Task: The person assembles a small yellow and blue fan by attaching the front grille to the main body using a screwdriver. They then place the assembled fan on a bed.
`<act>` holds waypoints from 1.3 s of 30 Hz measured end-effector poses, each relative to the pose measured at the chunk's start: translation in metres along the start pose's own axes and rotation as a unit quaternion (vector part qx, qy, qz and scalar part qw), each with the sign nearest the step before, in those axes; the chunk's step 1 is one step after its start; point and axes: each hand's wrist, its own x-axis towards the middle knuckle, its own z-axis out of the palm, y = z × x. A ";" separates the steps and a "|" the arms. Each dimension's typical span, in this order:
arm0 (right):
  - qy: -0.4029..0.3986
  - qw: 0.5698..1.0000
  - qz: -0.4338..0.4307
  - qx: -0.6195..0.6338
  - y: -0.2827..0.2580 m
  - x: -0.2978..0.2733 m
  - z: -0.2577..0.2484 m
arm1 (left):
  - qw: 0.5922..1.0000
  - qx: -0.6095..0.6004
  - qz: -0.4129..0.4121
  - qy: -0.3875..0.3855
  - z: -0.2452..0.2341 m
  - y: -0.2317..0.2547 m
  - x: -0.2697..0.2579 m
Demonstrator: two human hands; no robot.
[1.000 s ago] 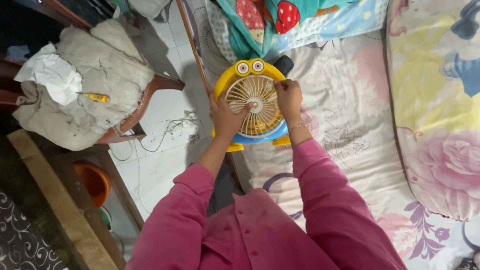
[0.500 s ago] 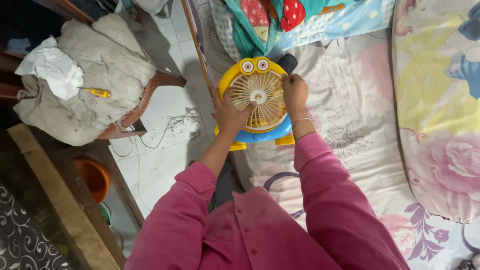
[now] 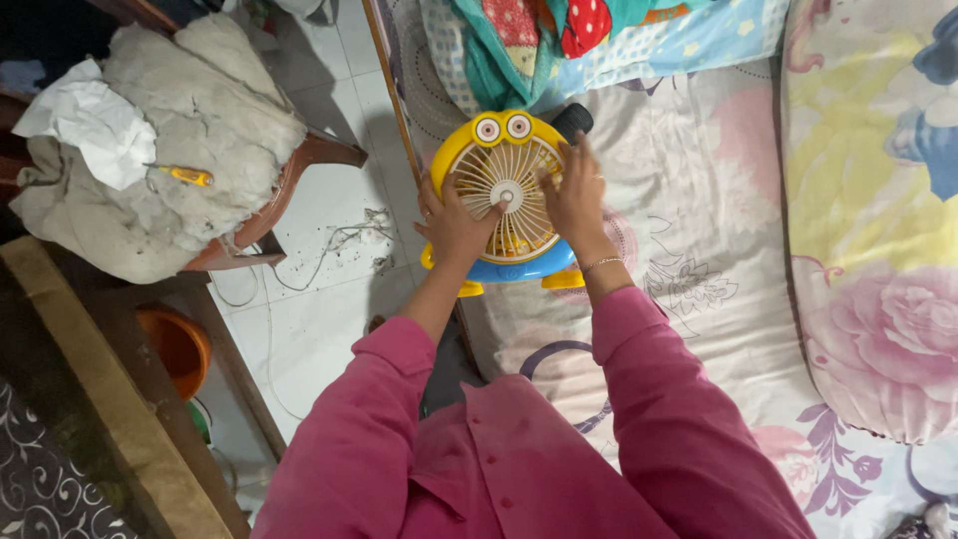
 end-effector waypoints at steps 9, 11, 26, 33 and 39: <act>-0.125 0.988 0.071 -0.060 -0.007 -0.002 0.002 | 0.994 0.095 0.048 -0.019 0.002 -0.006 -0.003; -0.127 0.986 0.082 -0.070 -0.009 0.001 0.005 | 0.994 0.091 0.050 -0.017 0.003 -0.006 0.000; -0.304 0.912 0.139 0.236 0.171 -0.089 0.069 | 0.996 0.022 0.048 -0.071 0.010 -0.057 0.021; -0.359 0.921 0.058 0.138 0.129 -0.112 0.097 | 0.994 -0.001 0.100 -0.041 0.009 -0.064 0.023; -0.374 0.921 0.062 0.095 0.110 -0.110 0.118 | 0.987 -0.131 0.040 -0.081 0.002 -0.085 0.036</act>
